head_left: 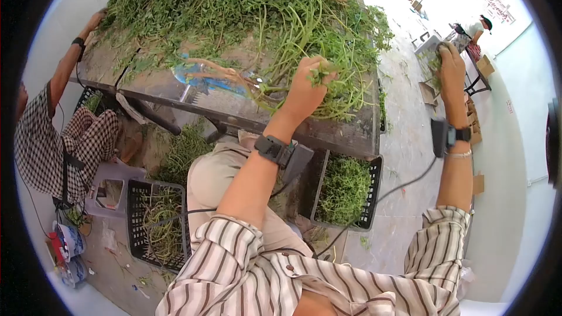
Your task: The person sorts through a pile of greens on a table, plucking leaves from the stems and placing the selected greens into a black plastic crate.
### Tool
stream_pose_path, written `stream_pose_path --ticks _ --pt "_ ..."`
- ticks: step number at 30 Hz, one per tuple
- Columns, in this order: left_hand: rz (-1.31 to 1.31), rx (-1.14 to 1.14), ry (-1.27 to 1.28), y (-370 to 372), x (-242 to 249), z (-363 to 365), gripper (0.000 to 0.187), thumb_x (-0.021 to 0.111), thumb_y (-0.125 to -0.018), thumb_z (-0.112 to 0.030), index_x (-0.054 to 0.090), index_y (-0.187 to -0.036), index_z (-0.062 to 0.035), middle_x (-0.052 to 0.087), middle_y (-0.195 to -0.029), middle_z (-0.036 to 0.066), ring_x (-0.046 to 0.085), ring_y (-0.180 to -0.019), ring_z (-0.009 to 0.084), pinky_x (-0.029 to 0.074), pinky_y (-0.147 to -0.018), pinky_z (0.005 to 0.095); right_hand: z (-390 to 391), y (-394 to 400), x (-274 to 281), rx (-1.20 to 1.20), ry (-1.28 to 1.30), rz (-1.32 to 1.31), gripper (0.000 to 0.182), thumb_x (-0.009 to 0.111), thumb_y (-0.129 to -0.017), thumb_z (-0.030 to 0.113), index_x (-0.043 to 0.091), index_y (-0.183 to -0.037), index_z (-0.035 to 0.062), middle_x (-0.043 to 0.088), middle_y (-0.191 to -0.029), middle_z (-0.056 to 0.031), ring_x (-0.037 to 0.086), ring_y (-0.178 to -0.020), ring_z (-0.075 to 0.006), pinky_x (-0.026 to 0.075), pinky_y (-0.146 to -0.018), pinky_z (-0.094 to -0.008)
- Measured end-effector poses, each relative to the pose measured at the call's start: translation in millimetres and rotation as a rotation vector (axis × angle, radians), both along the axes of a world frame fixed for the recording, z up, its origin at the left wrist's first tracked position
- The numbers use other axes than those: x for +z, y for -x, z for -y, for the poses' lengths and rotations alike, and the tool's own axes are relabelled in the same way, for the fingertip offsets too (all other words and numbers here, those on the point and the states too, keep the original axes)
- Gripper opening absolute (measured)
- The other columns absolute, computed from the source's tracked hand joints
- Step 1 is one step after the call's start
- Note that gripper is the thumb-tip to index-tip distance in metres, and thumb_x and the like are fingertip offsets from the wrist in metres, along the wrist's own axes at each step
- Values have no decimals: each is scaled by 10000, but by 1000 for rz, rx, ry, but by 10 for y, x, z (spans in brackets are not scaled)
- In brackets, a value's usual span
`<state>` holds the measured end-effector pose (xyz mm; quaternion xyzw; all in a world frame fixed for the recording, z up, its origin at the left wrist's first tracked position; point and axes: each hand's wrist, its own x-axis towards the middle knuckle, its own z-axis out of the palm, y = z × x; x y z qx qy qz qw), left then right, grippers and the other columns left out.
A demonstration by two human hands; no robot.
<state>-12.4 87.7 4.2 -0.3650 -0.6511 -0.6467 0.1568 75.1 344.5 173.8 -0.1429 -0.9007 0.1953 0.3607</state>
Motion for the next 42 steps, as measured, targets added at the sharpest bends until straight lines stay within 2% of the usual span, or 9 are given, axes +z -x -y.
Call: stream_pose_path --ticks 2,4,12,14,17,22,28,36,42 --pt "28 33 -5 -22 41 -27 13 584 -858 -27 595 -856 -34 538 -907 72 490 -918 257 407 -838 367 20 -285 -101 -41 154 48 287 447 -876 216 601 -948 -15 615 -799 -160 570 -692 -285 439 -692 -369" --pt "-10 62 -19 -24 22 -77 30 578 -852 -13 591 -862 -38 537 -910 72 491 -928 258 406 -844 369 10 -571 -417 96 -175 11 266 454 -882 214 585 -937 -11 585 -756 -152 549 -670 -274 436 -674 -359" --pt "-39 73 -61 -27 -18 -86 133 547 -804 68 576 -864 -47 545 -942 76 497 -968 276 399 -871 389 85 -1472 -1411 -13 202 294 216 467 -903 181 571 -950 -3 536 -692 -119 511 -625 -194 423 -601 -347" --pt "-38 61 40 -63 80 -14 123 548 -828 52 574 -889 -51 541 -956 74 501 -973 266 403 -868 384 128 -1574 -1482 -74 527 510 217 494 -903 146 578 -1047 7 570 -714 -100 532 -653 -165 451 -626 -330" --pt "16 33 34 -47 9 -59 95 547 -881 -1 556 -960 -53 531 -989 72 506 -987 237 410 -866 370 -59 -1613 -1722 97 292 482 294 518 -894 117 558 -1171 27 623 -786 -95 579 -727 -162 480 -688 -311" --pt "182 60 -36 -42 -23 -84 261 616 -904 -143 485 -1097 -27 512 -1064 70 497 -975 172 415 -860 320 -148 -1241 -1478 133 187 373 283 524 -894 127 602 -1135 0 665 -886 -100 629 -829 -168 498 -746 -297" --pt "396 -15 -134 -123 108 -24 318 712 -840 -247 536 -1021 -53 534 -978 38 483 -879 145 408 -820 293 399 -466 -686 337 610 232 274 513 -918 168 629 -1089 -11 665 -929 -85 627 -837 -153 512 -719 -278" --pt "342 53 -136 -132 148 -20 265 669 -876 -274 577 -962 -40 560 -908 30 491 -840 142 419 -776 315 836 854 -447 794 1038 289 375 483 -947 123 451 -1238 -110 541 -1177 -162 591 -1002 -230 543 -788 -330" --pt "318 43 -176 -106 102 -49 227 644 -897 -246 590 -953 -33 573 -874 21 495 -801 142 429 -740 323 1099 1397 -438 905 1339 338 197 515 -924 39 449 -1023 -118 495 -1096 -210 544 -1108 -329 546 -867 -375"
